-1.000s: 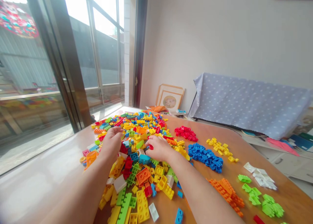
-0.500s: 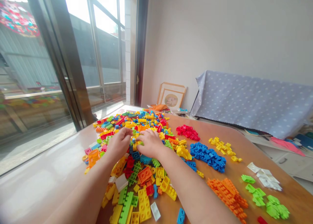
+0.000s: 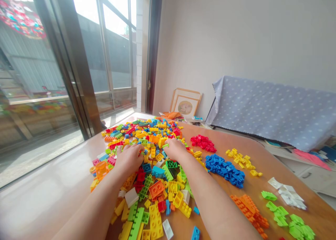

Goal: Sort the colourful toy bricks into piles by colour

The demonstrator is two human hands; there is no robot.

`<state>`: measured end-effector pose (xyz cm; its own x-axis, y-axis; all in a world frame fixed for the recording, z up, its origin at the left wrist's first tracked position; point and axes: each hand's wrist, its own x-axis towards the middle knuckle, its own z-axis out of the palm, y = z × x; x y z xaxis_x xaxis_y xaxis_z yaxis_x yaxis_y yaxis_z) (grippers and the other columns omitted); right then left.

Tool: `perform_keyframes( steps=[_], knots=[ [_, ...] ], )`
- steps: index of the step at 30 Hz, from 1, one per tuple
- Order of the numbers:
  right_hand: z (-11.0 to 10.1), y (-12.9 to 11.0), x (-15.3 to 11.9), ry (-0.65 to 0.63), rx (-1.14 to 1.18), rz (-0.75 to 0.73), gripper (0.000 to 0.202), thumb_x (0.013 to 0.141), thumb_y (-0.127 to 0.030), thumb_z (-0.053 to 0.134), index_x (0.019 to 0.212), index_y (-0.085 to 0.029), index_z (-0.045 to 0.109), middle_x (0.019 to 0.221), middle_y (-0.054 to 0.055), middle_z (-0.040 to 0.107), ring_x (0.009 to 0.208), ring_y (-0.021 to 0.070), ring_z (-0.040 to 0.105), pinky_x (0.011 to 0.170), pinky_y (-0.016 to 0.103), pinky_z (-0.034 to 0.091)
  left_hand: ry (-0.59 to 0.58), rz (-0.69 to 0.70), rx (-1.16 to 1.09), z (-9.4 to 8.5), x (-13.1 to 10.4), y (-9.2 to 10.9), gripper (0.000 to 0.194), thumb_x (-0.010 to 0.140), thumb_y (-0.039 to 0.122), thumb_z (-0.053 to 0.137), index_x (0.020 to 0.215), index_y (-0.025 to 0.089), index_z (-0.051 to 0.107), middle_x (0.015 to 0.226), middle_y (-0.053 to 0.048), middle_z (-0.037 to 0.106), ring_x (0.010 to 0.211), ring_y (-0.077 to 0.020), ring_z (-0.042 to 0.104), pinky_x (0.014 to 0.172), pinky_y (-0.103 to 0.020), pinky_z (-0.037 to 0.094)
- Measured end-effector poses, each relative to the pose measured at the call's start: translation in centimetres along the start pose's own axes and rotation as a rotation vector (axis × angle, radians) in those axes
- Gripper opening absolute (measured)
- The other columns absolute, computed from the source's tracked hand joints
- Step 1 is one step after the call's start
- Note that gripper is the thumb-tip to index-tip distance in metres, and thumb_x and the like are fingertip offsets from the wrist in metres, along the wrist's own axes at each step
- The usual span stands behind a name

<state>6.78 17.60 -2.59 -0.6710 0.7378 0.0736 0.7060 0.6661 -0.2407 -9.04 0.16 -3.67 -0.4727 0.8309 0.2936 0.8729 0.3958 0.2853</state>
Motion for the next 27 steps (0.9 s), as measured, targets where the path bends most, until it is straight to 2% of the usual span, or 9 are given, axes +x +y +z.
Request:
perform_keyframes(
  steps=[3, 6, 8, 10, 12, 15, 20, 24, 27],
  knots=[
    [-0.1, 0.1, 0.2, 0.020, 0.015, 0.038, 0.040, 0.087, -0.031, 0.055, 0.123, -0.029, 0.072, 0.130, 0.006, 0.071, 0.119, 0.0282, 0.065, 0.096, 0.036, 0.049, -0.005, -0.018, -0.076, -0.1, 0.1, 0.0, 0.029, 0.086, 0.021, 0.051, 0.104, 0.030, 0.072, 0.117, -0.008, 0.075, 0.117, -0.0374, 0.060, 0.115, -0.070, 0.020],
    [-0.4, 0.1, 0.0, 0.046, 0.041, 0.066, 0.039, 0.088, -0.031, 0.054, 0.123, -0.026, 0.072, 0.127, 0.008, 0.073, 0.115, 0.0277, 0.067, 0.092, 0.034, 0.050, 0.059, -0.032, -0.239, -0.3, 0.5, 0.0, 0.024, 0.087, 0.024, 0.054, 0.102, 0.029, 0.072, 0.116, -0.006, 0.077, 0.115, -0.0340, 0.063, 0.117, -0.064, 0.023],
    [-0.6, 0.0, -0.4, 0.058, 0.059, 0.069, 0.038, 0.090, -0.034, 0.054, 0.121, -0.024, 0.072, 0.124, 0.010, 0.074, 0.113, 0.0279, 0.068, 0.090, 0.034, 0.050, 0.135, -0.044, -0.422, -0.4, 0.9, 0.1, 0.022, 0.087, 0.026, 0.055, 0.102, 0.028, 0.072, 0.112, -0.007, 0.077, 0.111, -0.0313, 0.066, 0.114, -0.057, 0.033],
    [-0.8, -0.2, -1.1, 0.059, 0.080, 0.051, 0.036, 0.091, -0.039, 0.055, 0.118, -0.023, 0.074, 0.121, 0.010, 0.075, 0.111, 0.0276, 0.069, 0.089, 0.033, 0.051, 0.216, -0.070, -0.646, -0.5, 1.1, 0.2, 0.022, 0.088, 0.028, 0.055, 0.102, 0.025, 0.072, 0.110, -0.008, 0.077, 0.106, -0.0286, 0.069, 0.103, -0.048, 0.046],
    [-1.2, -0.5, -2.0, 0.053, 0.104, 0.012, 0.036, 0.093, -0.045, 0.056, 0.115, -0.024, 0.075, 0.120, 0.008, 0.076, 0.110, 0.0260, 0.069, 0.090, 0.032, 0.050, 0.299, -0.108, -0.839, -0.5, 1.3, 0.4, 0.023, 0.087, 0.032, 0.057, 0.102, 0.022, 0.072, 0.108, -0.008, 0.076, 0.102, -0.0264, 0.069, 0.095, -0.041, 0.051],
    [-1.8, -0.8, -3.4, 0.067, 0.148, -0.042, 0.036, 0.097, -0.047, 0.052, 0.113, -0.026, 0.076, 0.119, 0.006, 0.076, 0.111, 0.0229, 0.069, 0.094, 0.030, 0.049, 0.376, -0.169, -1.047, -0.7, 1.4, 1.1, 0.024, 0.086, 0.036, 0.062, 0.102, 0.021, 0.071, 0.107, -0.008, 0.075, 0.100, -0.0241, 0.069, 0.094, -0.039, 0.051],
    [-2.6, -1.4, -5.1, 0.225, 0.291, -0.071, 0.032, 0.096, -0.036, 0.053, 0.115, -0.022, 0.075, 0.120, 0.006, 0.076, 0.113, 0.0225, 0.068, 0.098, 0.032, 0.049, 0.431, -0.306, -1.333, -1.9, 2.1, 2.3, 0.029, 0.081, 0.037, 0.069, 0.104, 0.019, 0.070, 0.105, -0.008, 0.074, 0.102, -0.0224, 0.067, 0.095, -0.038, 0.050],
    [-2.8, -2.8, -6.0, 0.160, 0.340, -0.219, 0.030, 0.092, -0.029, 0.056, 0.114, -0.023, 0.076, 0.119, 0.004, 0.076, 0.112, 0.0216, 0.068, 0.100, 0.031, 0.049, 0.467, -0.371, -1.423, -3.4, 3.5, 2.3, 0.032, 0.079, 0.036, 0.067, 0.106, 0.018, 0.068, 0.102, -0.007, 0.074, 0.098, -0.0202, 0.068, 0.092, -0.036, 0.051],
    [-2.6, -4.2, -6.4, 0.095, 0.335, -0.275, 0.031, 0.092, -0.029, 0.057, 0.115, -0.022, 0.077, 0.121, 0.006, 0.075, 0.113, 0.0229, 0.068, 0.104, 0.033, 0.048, 0.477, -0.408, -1.429, -4.2, 4.6, 1.5, 0.034, 0.078, 0.036, 0.065, 0.107, 0.017, 0.066, 0.099, -0.007, 0.074, 0.094, -0.0199, 0.069, 0.086, -0.035, 0.052]
  ],
)
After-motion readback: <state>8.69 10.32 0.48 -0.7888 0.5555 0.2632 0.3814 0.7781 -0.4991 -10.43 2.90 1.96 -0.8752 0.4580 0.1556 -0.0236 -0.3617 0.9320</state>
